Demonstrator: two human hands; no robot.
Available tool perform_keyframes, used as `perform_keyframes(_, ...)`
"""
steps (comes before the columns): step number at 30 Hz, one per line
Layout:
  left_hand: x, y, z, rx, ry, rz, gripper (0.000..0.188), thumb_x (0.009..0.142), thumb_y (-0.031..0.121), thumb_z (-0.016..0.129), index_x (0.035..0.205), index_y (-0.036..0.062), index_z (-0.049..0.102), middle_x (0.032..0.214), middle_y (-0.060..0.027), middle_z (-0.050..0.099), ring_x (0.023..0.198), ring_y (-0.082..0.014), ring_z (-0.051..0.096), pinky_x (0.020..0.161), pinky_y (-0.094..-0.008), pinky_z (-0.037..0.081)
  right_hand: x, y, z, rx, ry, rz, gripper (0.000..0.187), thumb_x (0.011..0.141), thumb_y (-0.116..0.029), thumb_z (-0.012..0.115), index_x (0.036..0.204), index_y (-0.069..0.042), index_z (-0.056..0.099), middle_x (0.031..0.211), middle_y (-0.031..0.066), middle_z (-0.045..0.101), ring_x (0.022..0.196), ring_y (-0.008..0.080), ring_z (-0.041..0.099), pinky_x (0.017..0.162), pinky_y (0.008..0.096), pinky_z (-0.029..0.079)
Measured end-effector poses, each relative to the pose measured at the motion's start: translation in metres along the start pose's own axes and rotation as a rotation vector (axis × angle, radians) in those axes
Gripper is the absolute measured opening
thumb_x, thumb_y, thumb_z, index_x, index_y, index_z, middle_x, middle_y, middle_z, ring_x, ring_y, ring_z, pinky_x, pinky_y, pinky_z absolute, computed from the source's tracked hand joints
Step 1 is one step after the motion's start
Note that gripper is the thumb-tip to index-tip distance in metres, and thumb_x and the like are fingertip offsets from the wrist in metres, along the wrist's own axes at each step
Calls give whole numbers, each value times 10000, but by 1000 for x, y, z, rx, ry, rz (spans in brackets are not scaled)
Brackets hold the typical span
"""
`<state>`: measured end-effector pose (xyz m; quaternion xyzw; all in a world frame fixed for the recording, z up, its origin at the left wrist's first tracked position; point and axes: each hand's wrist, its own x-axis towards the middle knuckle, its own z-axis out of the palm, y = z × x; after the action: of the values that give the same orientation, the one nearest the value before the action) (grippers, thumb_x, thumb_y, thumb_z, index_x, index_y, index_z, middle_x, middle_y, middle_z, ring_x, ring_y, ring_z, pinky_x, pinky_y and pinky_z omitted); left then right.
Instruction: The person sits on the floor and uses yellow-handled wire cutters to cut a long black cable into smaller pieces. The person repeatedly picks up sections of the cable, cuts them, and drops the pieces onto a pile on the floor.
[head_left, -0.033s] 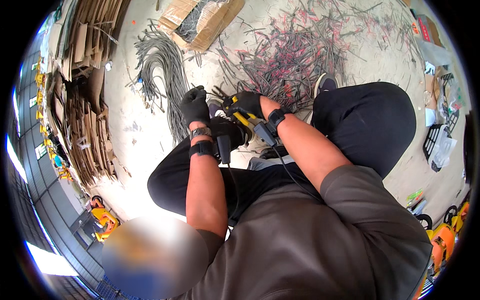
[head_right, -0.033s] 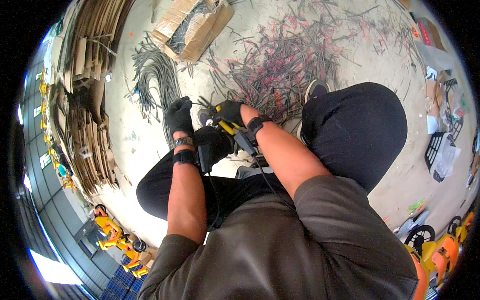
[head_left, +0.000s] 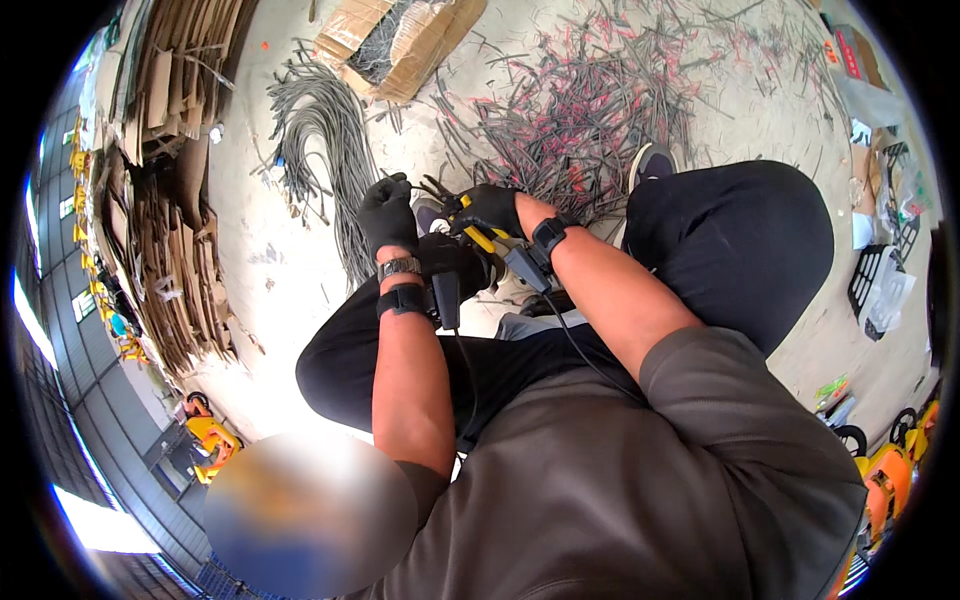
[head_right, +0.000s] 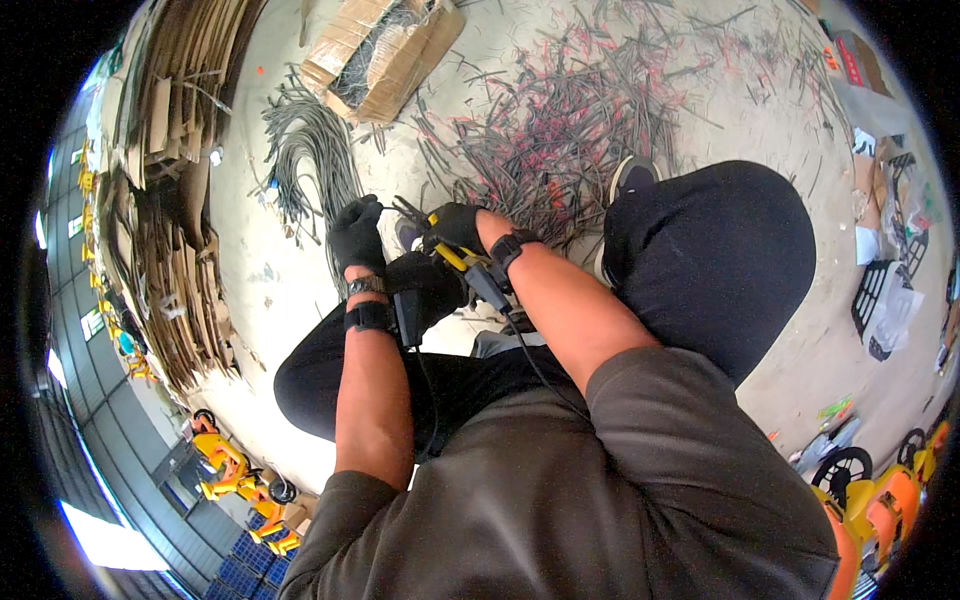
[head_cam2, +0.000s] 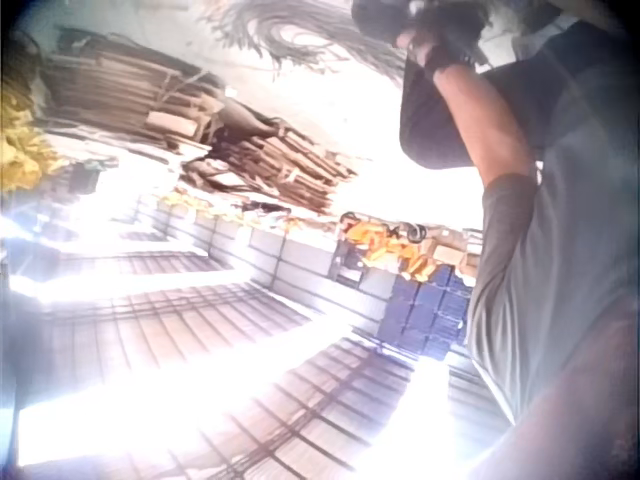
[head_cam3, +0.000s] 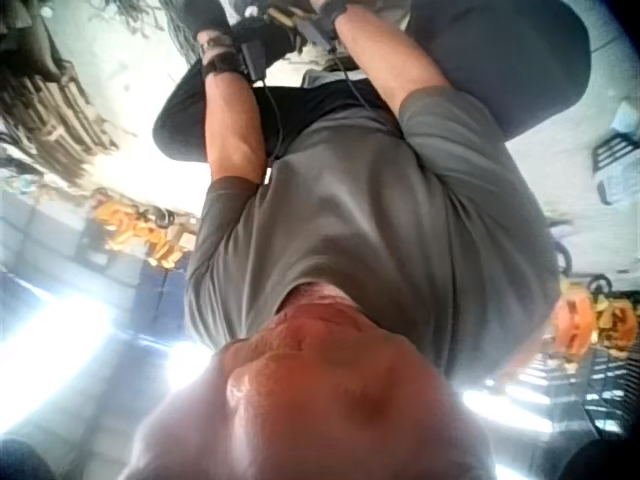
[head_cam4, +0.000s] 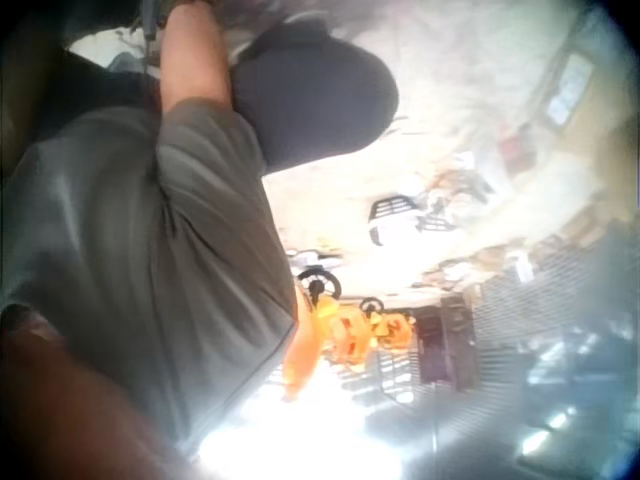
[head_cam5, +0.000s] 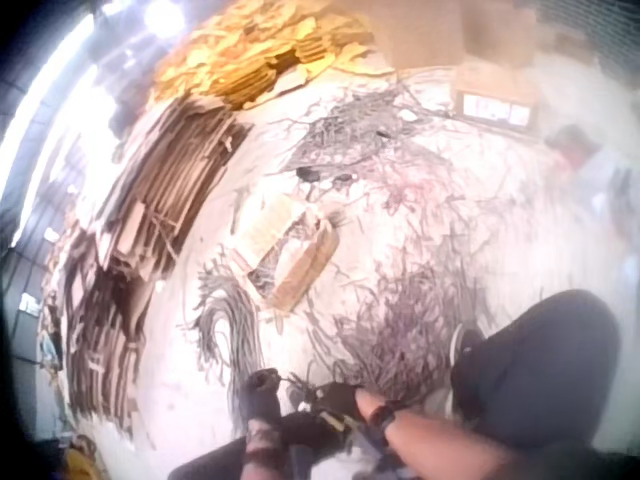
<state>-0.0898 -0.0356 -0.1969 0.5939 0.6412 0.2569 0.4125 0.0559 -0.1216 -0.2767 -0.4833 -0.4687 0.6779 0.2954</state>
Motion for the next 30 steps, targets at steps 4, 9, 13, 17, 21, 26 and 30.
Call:
perform_keyframes(4, -1, 3, -4, -88, 5, -22, 94, 761, 1, 706, 854, 2, 694, 918, -78, 708, 835, -167, 617, 784, -299, 488, 2, 7, 5, 164, -33, 62, 306, 807, -306, 672, 930, -26, 688, 792, 83, 693, 661, 162, 630, 615, 320, 492)
perform_keyframes(9, 1, -5, -3, -134, 44, 36, 68, 780, -28, 684, 846, -12, 683, 899, -73, 702, 807, -143, 616, 752, -281, 498, 3, 2, 1, 105, -81, 11, 277, 818, -266, 677, 953, -26, 698, 800, 76, 705, 670, 142, 643, 623, 300, 505)
perform_keyframes(13, -2, -5, -1, -138, 71, 71, 53, 803, -19, 666, 852, -18, 687, 855, -51, 698, 783, -116, 605, 725, -268, 501, 9, 12, 8, 225, -117, 23, 261, 823, -231, 679, 989, -32, 704, 821, 75, 713, 686, 136, 656, 629, 287, 513)
perform_keyframes(17, -5, 1, -1, -121, 61, 96, 51, 811, -22, 660, 856, -24, 683, 863, -51, 695, 778, -108, 595, 717, -259, 498, 7, 8, 12, 365, -123, 103, 234, 833, -219, 665, 975, -37, 702, 824, 67, 713, 683, 134, 655, 624, 288, 514)
perform_keyframes(21, -11, 3, 5, -198, 6, 70, 21, 827, -13, 662, 846, -10, 671, 860, -35, 688, 750, -91, 572, 688, -238, 475, 14, 15, 12, 214, -62, -237, 225, 842, -222, 656, 959, -34, 698, 828, 67, 711, 677, 137, 656, 622, 286, 517)
perform_keyframes(26, -11, 1, 0, -203, -33, 33, 8, 833, -6, 667, 833, -9, 658, 855, -27, 680, 751, -83, 563, 687, -236, 469, 28, 26, 22, 272, -69, -280, 228, 857, -214, 638, 979, -29, 689, 831, 83, 709, 676, 163, 670, 619, 290, 529)
perform_keyframes(30, -13, 2, 0, -155, 18, 79, 12, 838, -12, 650, 834, -17, 660, 838, -23, 672, 742, -81, 560, 674, -234, 464, 34, 33, 22, 207, -61, -334, 210, 853, -192, 629, 993, -45, 684, 839, 96, 707, 699, 199, 681, 628, 310, 539)
